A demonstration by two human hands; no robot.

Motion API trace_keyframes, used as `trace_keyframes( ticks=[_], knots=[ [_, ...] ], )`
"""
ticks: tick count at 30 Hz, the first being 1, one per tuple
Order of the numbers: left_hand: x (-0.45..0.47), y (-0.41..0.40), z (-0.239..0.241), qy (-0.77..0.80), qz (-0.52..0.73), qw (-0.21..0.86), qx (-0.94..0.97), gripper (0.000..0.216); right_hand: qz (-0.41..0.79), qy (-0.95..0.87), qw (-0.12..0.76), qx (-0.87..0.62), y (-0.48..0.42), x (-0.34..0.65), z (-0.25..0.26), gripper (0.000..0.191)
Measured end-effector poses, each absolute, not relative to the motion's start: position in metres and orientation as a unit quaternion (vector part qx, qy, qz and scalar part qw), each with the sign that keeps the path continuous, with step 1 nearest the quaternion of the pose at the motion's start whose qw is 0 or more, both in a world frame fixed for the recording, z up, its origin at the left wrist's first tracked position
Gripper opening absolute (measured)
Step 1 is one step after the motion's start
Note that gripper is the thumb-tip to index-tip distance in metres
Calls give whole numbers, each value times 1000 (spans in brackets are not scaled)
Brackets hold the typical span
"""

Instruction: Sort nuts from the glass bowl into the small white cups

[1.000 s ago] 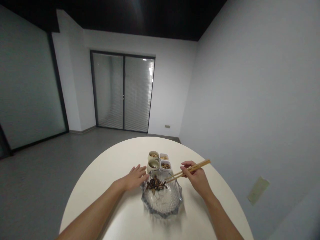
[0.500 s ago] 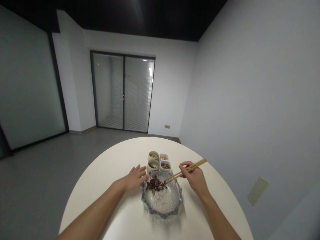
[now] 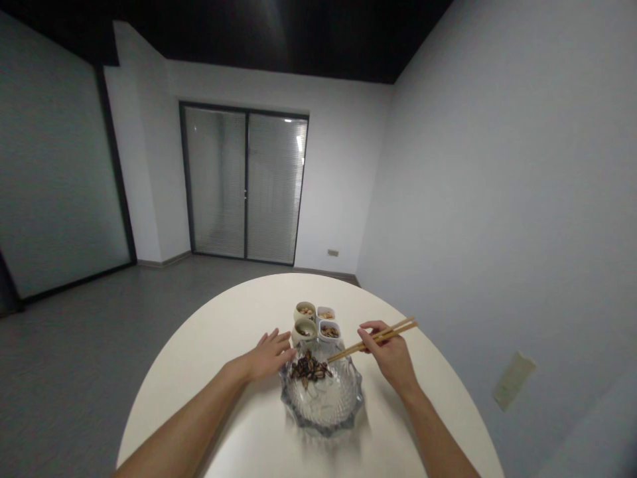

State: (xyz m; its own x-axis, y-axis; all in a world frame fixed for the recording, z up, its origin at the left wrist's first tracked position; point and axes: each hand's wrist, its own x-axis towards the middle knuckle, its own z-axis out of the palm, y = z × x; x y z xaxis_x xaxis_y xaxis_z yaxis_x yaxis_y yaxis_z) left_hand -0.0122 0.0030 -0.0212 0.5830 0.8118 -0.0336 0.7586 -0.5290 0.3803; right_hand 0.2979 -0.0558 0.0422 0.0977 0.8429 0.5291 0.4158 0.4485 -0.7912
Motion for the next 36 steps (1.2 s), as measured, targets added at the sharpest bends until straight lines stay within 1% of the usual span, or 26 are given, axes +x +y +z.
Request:
trace_keyframes(
  ticks=[6,13,21,29,36],
  knots=[
    [-11,5,-22,456,67,182,869,54,206,-647,558,-477,-58,297,43,35],
    [-12,4,-18,458,74,180,868,54,140,-715,506,-462,-63,298,48,23],
    [-9,9,-23,458,72,178,868,55,149,-755,461,-442,-65,299,50,23],
    [-7,6,-13,459,71,191,865,58,162,-800,426,-389,-75,292,63,15],
    [-5,4,-11,466,77,202,858,59,167,-789,438,-398,-72,292,57,15]
  ],
)
